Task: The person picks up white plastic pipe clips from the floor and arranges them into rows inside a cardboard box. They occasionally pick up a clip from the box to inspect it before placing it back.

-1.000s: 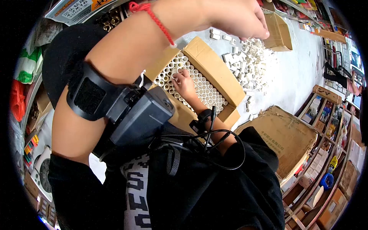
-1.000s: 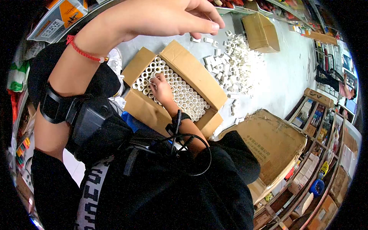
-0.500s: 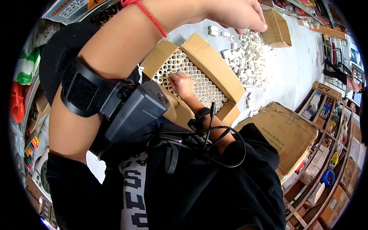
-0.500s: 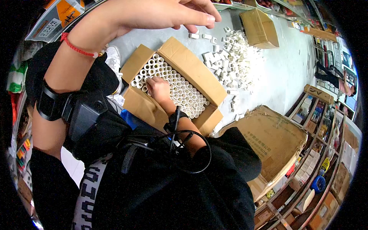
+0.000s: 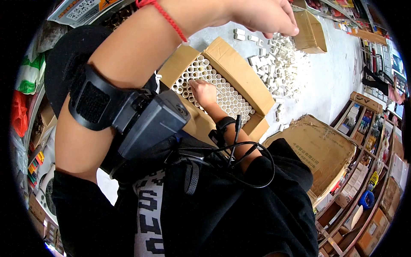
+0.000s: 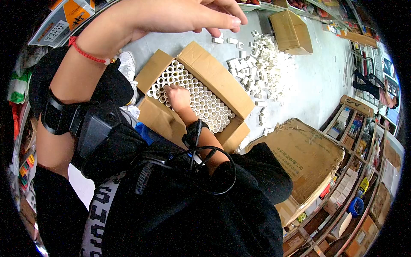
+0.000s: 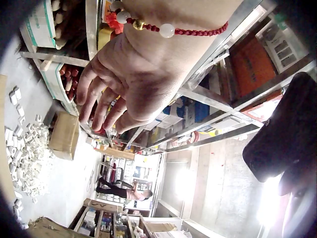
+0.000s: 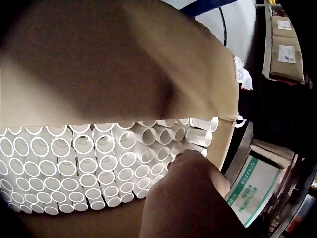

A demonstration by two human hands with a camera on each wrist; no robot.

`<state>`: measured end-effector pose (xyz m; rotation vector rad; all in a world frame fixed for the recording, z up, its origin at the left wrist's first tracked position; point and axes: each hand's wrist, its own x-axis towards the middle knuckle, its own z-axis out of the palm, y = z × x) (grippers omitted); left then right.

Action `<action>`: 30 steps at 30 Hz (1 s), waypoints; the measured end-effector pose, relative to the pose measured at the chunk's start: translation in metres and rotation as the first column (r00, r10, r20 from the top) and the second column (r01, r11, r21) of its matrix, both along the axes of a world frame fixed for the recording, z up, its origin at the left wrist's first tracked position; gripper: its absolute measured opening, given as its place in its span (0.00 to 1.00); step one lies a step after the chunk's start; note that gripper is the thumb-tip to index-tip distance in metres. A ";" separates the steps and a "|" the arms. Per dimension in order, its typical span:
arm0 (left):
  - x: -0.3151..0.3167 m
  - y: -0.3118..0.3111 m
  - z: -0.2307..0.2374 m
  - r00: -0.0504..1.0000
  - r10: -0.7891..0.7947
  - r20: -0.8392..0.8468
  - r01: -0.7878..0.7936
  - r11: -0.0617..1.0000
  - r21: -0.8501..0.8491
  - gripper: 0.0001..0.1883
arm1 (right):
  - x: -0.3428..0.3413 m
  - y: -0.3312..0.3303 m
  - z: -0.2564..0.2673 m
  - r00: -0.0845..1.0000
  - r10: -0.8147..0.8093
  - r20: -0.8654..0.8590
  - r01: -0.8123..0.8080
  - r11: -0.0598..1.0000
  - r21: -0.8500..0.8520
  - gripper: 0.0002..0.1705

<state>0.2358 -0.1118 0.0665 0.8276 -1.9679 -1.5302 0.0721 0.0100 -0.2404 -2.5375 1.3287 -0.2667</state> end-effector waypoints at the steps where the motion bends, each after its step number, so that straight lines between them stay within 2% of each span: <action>1: 0.002 0.000 0.003 1.000 -0.010 -0.001 0.010 1.000 0.025 0.19 | 0.001 -0.001 0.002 1.000 0.006 -0.026 -0.005 1.000 0.020 0.04; 4: -0.006 -0.003 0.000 0.998 0.024 0.067 -0.027 0.998 0.049 0.19 | 0.004 -0.004 0.019 0.996 -0.070 0.054 0.064 0.992 0.108 0.06; 7: 0.000 -0.003 0.004 0.999 -0.014 0.041 0.012 0.999 0.049 0.19 | -0.002 -0.008 0.008 0.986 -0.145 0.076 0.136 0.983 0.120 0.09; 10: 0.003 -0.001 0.004 0.999 -0.031 -0.007 0.031 0.999 0.044 0.19 | -0.008 -0.015 -0.003 0.993 -0.116 -0.004 0.116 0.992 0.051 0.08; 14: 0.001 -0.002 0.001 1.000 -0.022 0.000 0.022 0.999 0.028 0.19 | -0.008 -0.019 -0.004 0.994 -0.097 0.048 0.096 0.995 0.030 0.06; 20: -0.002 -0.006 -0.003 0.999 -0.021 0.025 0.020 1.000 0.016 0.19 | -0.011 -0.022 -0.005 0.998 0.006 -0.068 -0.007 1.000 -0.016 0.05; 26: 0.001 -0.003 -0.001 1.000 -0.017 0.002 0.017 1.000 -0.009 0.19 | -0.009 -0.016 0.007 0.999 -0.050 0.005 0.050 0.998 -0.030 0.09; 30: 0.002 -0.003 0.002 0.999 -0.033 0.005 0.033 0.999 0.033 0.20 | -0.011 -0.008 0.012 0.992 0.094 0.079 -0.096 0.995 0.020 0.09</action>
